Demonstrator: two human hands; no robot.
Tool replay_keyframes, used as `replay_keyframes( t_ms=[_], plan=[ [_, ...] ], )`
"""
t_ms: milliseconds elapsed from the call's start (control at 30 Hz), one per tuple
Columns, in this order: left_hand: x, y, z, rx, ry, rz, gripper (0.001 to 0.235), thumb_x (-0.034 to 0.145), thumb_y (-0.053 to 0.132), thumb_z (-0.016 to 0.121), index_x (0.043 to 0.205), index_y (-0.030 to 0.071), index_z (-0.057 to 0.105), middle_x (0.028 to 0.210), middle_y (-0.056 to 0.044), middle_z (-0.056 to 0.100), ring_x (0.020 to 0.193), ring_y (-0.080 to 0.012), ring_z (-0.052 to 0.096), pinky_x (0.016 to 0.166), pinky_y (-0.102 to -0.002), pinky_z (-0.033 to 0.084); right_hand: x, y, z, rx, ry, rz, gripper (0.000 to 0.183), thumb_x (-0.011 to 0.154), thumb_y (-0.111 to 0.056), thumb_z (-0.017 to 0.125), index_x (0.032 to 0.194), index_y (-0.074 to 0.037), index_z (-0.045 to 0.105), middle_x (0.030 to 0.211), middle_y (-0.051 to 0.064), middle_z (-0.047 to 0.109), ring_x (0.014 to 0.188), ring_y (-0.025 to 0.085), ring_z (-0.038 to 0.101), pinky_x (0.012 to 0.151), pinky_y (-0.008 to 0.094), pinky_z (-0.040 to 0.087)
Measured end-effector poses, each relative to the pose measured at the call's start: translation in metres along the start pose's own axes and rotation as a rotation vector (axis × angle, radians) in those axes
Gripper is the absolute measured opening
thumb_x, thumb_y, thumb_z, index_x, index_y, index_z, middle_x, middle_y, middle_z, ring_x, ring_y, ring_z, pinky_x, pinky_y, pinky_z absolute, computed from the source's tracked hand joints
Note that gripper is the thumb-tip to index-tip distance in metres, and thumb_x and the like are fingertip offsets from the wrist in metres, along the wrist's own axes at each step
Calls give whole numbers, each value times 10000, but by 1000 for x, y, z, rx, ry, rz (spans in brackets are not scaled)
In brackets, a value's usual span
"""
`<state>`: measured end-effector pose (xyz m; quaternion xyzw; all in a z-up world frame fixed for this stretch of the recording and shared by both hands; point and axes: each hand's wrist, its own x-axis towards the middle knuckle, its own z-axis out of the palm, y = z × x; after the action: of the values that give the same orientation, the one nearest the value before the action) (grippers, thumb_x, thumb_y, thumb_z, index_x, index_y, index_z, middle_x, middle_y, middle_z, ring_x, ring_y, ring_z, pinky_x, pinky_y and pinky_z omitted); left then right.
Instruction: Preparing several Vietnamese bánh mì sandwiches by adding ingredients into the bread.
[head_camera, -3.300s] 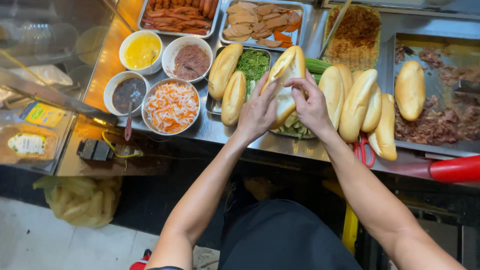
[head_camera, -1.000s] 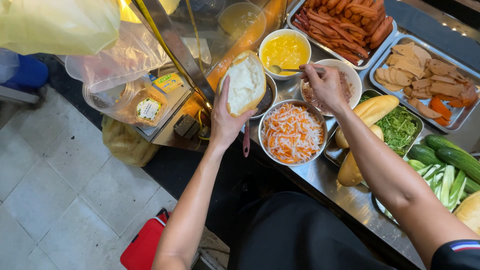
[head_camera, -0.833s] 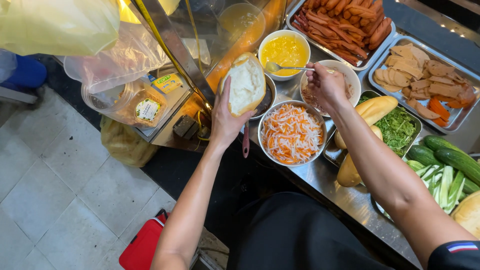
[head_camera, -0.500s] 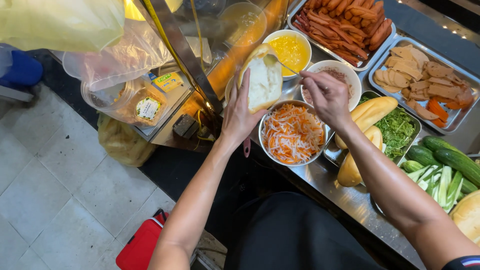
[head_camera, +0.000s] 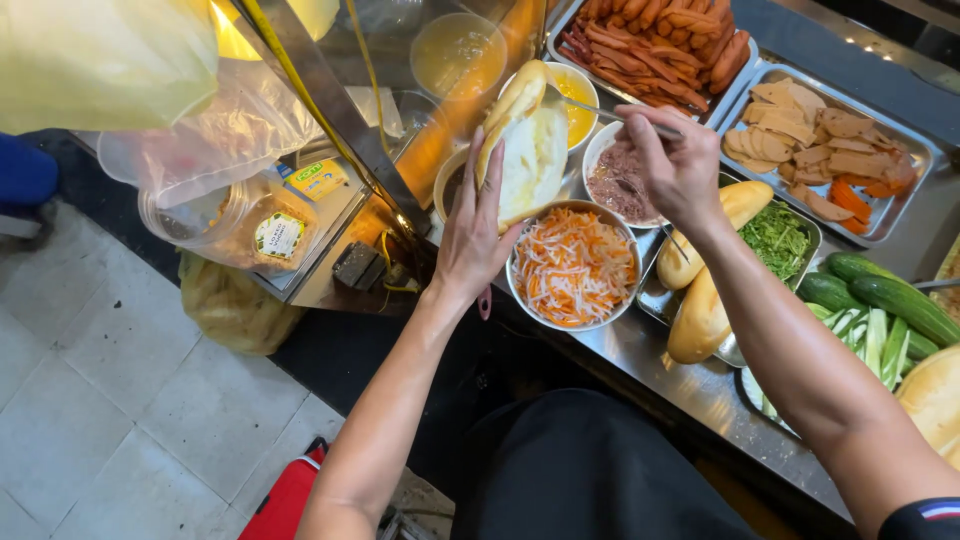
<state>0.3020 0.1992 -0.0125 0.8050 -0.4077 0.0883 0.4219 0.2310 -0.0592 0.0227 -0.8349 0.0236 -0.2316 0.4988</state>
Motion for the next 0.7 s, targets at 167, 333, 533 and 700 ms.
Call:
replay_keyframes(
  t_ms=[167, 333, 533, 700],
  plan=[
    [3, 1, 3, 11, 73, -66, 1227, 726, 88, 924, 1647, 98, 114, 1710, -199, 117, 1548, -435, 297, 1264, -447, 367, -18, -8, 23, -350, 18, -364, 223, 1028, -28, 694, 1246, -36, 740, 1019, 131, 729, 899, 231, 699, 776, 337, 565],
    [6, -23, 4, 70, 107, -112, 1216, 706, 36, 888, 1650, 93, 123, 1708, -213, 127, 1545, -440, 313, 1238, -445, 391, -70, -26, 30, -310, -221, -475, 296, 905, -36, 753, 1199, -65, 742, 1005, 118, 715, 904, 255, 675, 764, 368, 561],
    [-5, -34, 7, 44, 70, -140, 1200, 720, 52, 878, 1651, 108, 123, 1706, -234, 141, 1537, -450, 327, 1211, -430, 420, -62, -12, 25, -183, -7, -188, 206, 1038, -26, 653, 1225, -57, 733, 1005, 127, 723, 868, 242, 699, 775, 335, 565],
    [-2, -18, 8, -57, 47, -163, 1245, 716, 118, 918, 1651, 106, 96, 1656, -275, 219, 1503, -470, 349, 1213, -464, 406, -29, 51, 39, -365, 95, -107, 270, 1107, -120, 592, 1327, -6, 699, 1062, 166, 731, 945, 293, 705, 864, 387, 559]
  ],
)
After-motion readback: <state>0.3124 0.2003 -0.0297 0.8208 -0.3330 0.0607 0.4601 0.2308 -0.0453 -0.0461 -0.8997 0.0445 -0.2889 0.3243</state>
